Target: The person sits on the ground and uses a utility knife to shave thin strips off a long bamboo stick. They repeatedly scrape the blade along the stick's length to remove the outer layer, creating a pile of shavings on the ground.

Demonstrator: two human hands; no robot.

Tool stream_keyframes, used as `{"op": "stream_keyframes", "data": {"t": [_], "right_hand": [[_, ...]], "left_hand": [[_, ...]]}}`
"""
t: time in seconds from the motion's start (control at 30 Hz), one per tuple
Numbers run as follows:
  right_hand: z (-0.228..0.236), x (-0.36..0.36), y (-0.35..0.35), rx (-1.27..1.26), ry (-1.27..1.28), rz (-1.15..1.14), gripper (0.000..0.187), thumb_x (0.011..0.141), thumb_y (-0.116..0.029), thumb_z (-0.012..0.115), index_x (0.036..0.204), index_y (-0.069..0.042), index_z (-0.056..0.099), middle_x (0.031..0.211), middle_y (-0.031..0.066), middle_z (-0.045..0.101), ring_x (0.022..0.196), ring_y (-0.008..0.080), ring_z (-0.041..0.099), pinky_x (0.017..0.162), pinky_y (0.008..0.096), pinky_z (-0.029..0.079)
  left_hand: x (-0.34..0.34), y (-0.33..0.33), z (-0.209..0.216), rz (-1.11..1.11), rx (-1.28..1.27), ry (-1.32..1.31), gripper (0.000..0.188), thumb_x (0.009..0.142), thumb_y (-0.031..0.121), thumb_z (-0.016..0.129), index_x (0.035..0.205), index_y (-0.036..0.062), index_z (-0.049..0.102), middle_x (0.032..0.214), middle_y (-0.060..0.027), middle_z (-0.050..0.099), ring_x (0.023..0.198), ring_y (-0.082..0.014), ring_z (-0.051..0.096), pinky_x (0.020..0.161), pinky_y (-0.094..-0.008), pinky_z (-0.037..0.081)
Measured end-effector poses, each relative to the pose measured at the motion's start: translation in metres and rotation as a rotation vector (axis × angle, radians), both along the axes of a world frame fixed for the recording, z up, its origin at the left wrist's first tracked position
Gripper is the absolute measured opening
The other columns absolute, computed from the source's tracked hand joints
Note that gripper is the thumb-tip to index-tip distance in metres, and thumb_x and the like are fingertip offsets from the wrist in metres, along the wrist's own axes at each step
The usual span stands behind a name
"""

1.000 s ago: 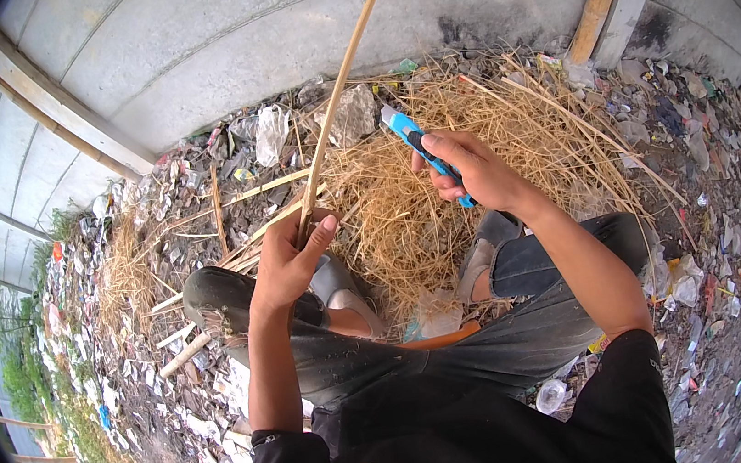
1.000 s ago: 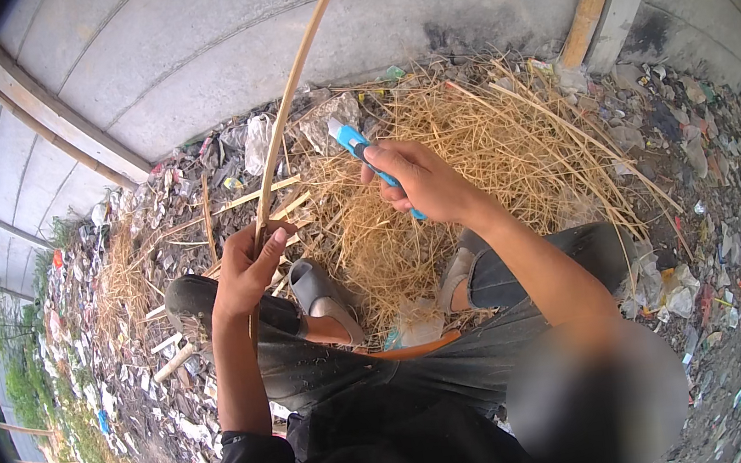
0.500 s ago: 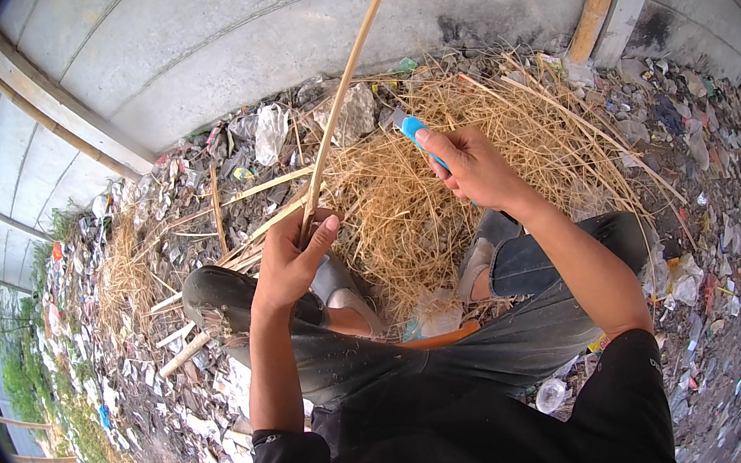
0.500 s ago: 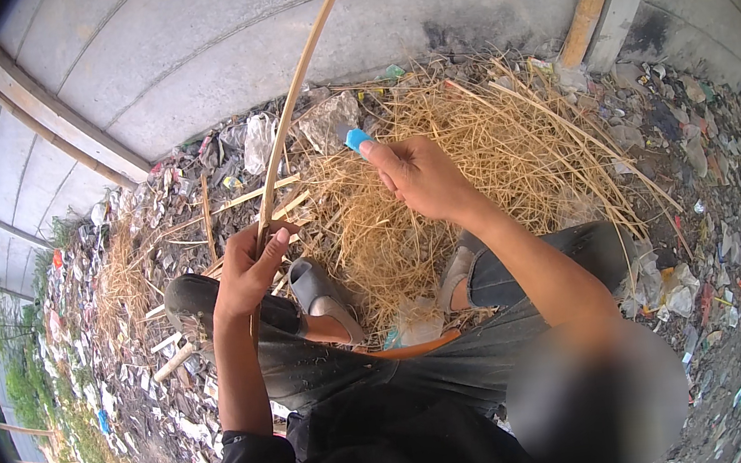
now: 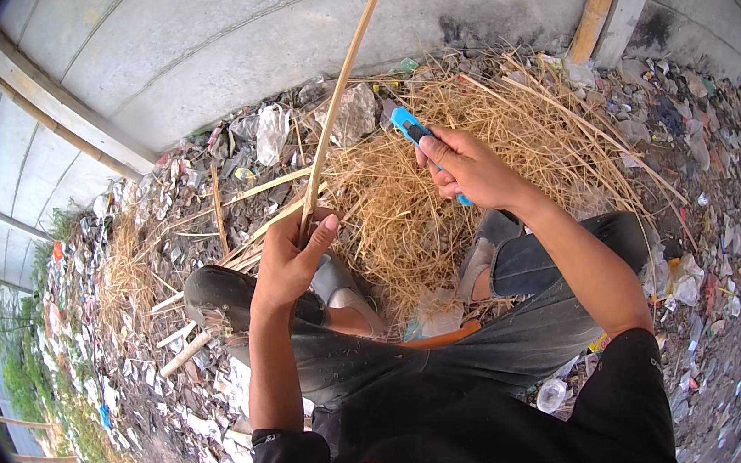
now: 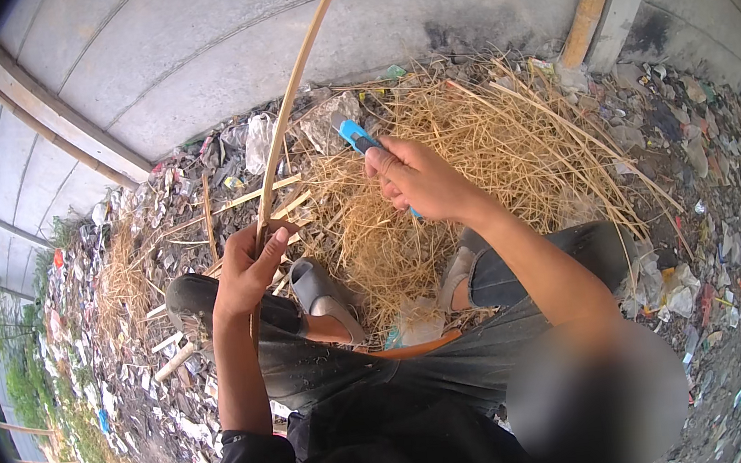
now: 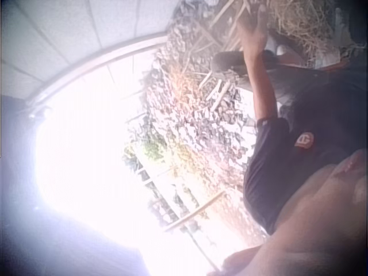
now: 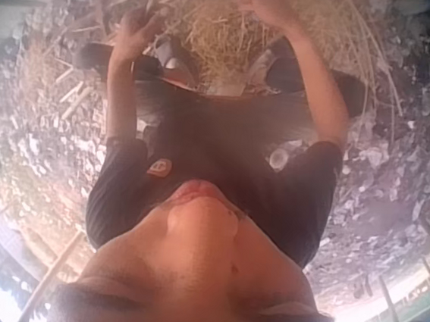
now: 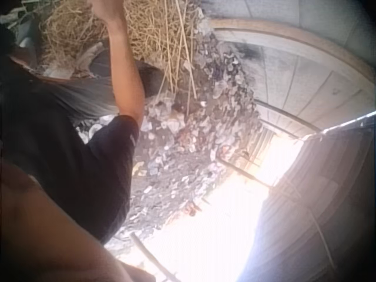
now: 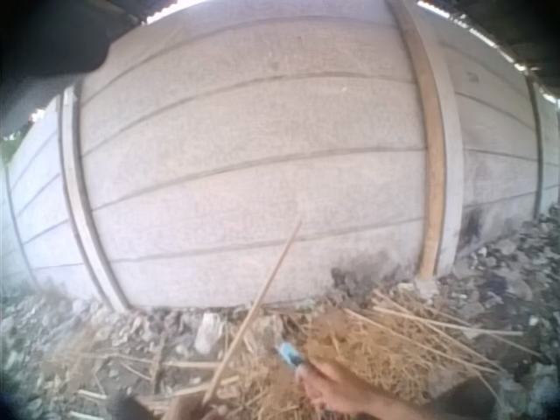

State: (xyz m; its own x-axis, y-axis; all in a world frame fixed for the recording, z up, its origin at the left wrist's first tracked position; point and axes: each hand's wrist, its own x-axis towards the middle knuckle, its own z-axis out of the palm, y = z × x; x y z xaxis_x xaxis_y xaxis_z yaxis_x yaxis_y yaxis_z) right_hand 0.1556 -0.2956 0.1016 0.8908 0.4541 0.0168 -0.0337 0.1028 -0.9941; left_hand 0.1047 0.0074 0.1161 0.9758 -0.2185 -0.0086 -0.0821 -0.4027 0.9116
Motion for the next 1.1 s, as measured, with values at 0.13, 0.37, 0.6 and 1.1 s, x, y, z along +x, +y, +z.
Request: {"op": "stream_keyframes", "data": {"t": [0.13,0.37,0.6,1.1], "right_hand": [[0.004,0.0,-0.003,-0.088,-0.033,-0.039,0.053,0.108,-0.055,0.048,0.081,-0.009,0.054,0.06,-0.0077,0.038,0.048,0.0035,0.036,0.045,0.0228,0.03],[0.007,-0.002,0.0,-0.208,-0.12,-0.178,0.063,0.105,-0.059,0.052,0.062,-0.013,0.051,0.053,-0.0054,0.042,0.046,0.0054,0.044,0.043,0.0248,0.034],[0.012,-0.008,0.002,-0.184,-0.098,-0.187,0.06,0.106,-0.056,0.052,0.065,-0.013,0.044,0.054,-0.0066,0.035,0.044,0.0036,0.033,0.04,0.025,0.025],[0.006,-0.002,-0.005,-0.127,-0.04,-0.089,0.054,0.108,-0.053,0.047,0.077,-0.009,0.054,0.057,-0.0057,0.039,0.047,0.0058,0.039,0.044,0.0253,0.034]], "left_hand": [[0.0,-0.001,0.002,-0.002,-0.004,0.001,0.037,0.102,0.032,0.067,0.113,-0.0031,0.071,0.065,0.0105,0.046,0.058,-0.0008,0.037,0.051,-0.0246,0.026],[-0.001,-0.003,0.004,0.02,-0.033,0.028,0.033,0.101,0.032,0.071,0.098,-0.0004,0.069,0.068,0.0089,0.044,0.063,-0.0035,0.035,0.055,-0.0268,0.027],[0.001,0.0,-0.004,-0.017,-0.003,-0.016,0.039,0.102,0.034,0.067,0.112,-0.0035,0.072,0.066,0.0101,0.046,0.058,-0.0013,0.037,0.052,-0.0252,0.026],[-0.001,-0.003,0.001,-0.005,0.003,0.0,0.038,0.102,0.032,0.067,0.113,-0.0039,0.071,0.066,0.0103,0.045,0.058,-0.001,0.036,0.052,-0.0252,0.025]]}}
